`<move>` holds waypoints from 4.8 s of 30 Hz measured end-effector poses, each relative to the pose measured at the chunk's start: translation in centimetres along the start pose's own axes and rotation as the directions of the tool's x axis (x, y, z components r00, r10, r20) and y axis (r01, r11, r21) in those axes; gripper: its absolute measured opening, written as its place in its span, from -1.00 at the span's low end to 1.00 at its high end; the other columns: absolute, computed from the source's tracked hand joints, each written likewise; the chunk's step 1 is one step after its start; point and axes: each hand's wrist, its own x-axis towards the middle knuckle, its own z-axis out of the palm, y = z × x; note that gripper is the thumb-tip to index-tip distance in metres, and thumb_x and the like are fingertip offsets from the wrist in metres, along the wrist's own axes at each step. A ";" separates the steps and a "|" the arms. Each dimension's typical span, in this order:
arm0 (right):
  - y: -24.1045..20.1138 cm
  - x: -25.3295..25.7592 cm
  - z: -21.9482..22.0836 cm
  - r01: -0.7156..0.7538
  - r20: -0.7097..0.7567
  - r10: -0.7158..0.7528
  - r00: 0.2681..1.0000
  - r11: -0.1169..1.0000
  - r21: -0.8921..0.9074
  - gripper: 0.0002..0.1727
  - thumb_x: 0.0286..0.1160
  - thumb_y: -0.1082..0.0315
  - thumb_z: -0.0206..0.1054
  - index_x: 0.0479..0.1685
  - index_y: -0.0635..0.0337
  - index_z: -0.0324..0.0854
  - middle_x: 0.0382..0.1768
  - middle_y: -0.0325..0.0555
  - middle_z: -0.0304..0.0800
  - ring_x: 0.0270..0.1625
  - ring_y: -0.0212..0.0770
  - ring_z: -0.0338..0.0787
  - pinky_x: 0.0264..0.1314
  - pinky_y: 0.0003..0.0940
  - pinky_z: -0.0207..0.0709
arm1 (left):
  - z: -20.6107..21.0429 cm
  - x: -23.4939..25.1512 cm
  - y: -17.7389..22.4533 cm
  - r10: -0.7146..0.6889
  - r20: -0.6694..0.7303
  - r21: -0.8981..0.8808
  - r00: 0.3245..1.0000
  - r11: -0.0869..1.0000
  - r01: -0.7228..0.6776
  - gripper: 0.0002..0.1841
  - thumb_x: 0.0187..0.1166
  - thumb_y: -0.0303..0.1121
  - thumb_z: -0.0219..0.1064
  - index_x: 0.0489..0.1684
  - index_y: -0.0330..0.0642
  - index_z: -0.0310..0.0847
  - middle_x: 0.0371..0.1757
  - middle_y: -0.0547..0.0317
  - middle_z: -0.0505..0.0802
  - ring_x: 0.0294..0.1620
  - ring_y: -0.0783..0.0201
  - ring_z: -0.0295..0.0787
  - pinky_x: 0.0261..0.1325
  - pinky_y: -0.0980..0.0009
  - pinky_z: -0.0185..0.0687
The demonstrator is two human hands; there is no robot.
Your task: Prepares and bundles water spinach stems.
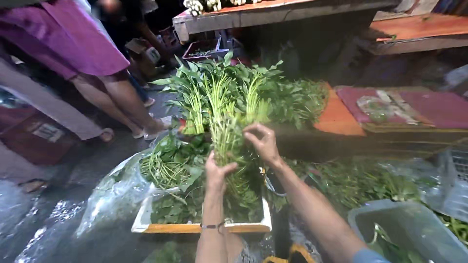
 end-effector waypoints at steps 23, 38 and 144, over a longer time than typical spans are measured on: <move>-0.2 0.5 1.1 -0.580 0.167 0.563 0.809 0.812 0.067 -0.55 0.19 0.64 0.58 0.14 0.42 0.62 -0.31 -0.08 0.82 -0.31 -0.34 0.76 -0.11 -0.39 0.68 | 0.0 0.9 -1.1 -0.048 -0.110 -0.189 0.993 0.982 0.026 -0.56 0.36 -0.71 0.24 0.26 -0.44 0.38 -0.14 0.03 0.85 -0.16 0.33 0.86 -0.06 0.42 0.83; 0.8 -0.1 1.6 -0.519 0.051 0.524 0.850 0.817 0.253 -0.37 0.27 0.66 0.52 0.36 0.35 0.33 -0.37 -0.04 0.82 -0.47 -0.29 0.78 -0.36 -0.41 0.68 | 0.6 0.7 -1.4 -0.133 -0.135 -0.196 0.982 0.975 0.105 -0.54 0.34 -0.74 0.29 0.27 -0.41 0.38 -0.14 0.04 0.81 -0.19 0.35 0.84 -0.10 0.41 0.84; 3.7 -0.2 3.0 -0.461 0.037 0.483 0.875 0.805 0.374 -0.69 0.53 0.35 0.35 0.16 0.27 0.52 -0.25 -0.10 0.74 -0.24 -0.31 0.77 -0.12 -0.31 0.73 | 1.4 0.8 -3.4 0.128 -0.110 -0.013 0.986 0.991 -0.130 -0.72 0.64 -0.47 0.09 0.23 -0.38 0.44 0.07 0.11 0.73 0.09 0.44 0.70 0.25 0.45 0.66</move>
